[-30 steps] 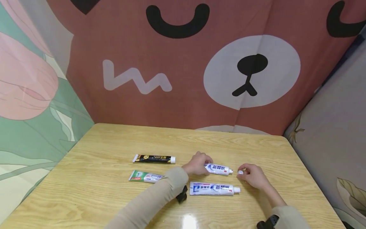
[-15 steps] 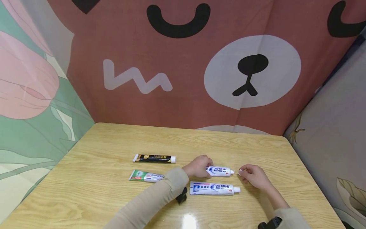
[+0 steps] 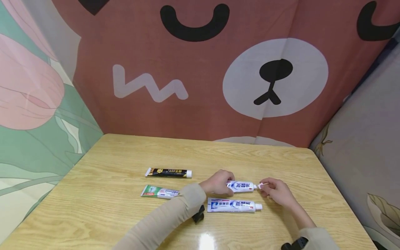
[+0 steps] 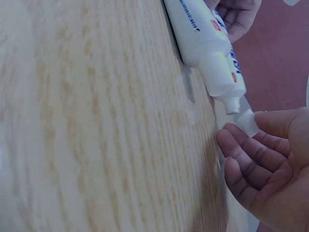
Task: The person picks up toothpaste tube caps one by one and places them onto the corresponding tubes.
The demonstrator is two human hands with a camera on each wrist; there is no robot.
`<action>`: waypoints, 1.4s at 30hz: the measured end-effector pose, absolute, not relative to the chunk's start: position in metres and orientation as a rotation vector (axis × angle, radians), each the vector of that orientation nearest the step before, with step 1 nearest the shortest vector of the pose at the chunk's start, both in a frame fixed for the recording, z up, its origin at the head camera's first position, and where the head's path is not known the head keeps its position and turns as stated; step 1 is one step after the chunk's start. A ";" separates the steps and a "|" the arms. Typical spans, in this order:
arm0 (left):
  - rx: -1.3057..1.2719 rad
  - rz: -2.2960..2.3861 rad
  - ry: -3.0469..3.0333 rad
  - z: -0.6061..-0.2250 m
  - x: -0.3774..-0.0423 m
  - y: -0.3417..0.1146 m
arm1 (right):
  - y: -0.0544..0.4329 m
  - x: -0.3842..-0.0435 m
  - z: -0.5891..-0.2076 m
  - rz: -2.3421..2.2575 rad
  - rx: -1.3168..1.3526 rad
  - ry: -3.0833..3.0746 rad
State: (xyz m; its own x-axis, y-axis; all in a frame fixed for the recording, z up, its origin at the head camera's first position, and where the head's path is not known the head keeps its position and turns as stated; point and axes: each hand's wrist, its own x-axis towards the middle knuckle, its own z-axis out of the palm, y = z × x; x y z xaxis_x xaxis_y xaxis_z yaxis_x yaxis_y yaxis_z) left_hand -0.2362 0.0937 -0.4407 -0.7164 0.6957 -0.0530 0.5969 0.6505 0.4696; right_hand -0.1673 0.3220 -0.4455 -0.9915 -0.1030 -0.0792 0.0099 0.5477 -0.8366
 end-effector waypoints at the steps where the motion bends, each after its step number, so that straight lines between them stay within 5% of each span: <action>1: 1.043 0.643 2.641 -0.441 -0.236 0.094 | 0.322 -0.167 -0.445 -1.444 -0.083 2.661; 42: 0.957 0.975 2.605 -0.430 -0.231 0.088 | 0.311 -0.166 -0.431 -1.561 -0.037 2.794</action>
State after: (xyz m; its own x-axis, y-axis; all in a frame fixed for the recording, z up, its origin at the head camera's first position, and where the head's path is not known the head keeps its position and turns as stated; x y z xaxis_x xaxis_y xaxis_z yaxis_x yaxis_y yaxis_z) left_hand -0.2307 0.0884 -0.4303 -0.7704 0.6364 0.0374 0.5047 0.5731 0.6457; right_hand -0.1659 0.3114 -0.4312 -0.9980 0.0088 0.0629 -0.0489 0.5242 -0.8502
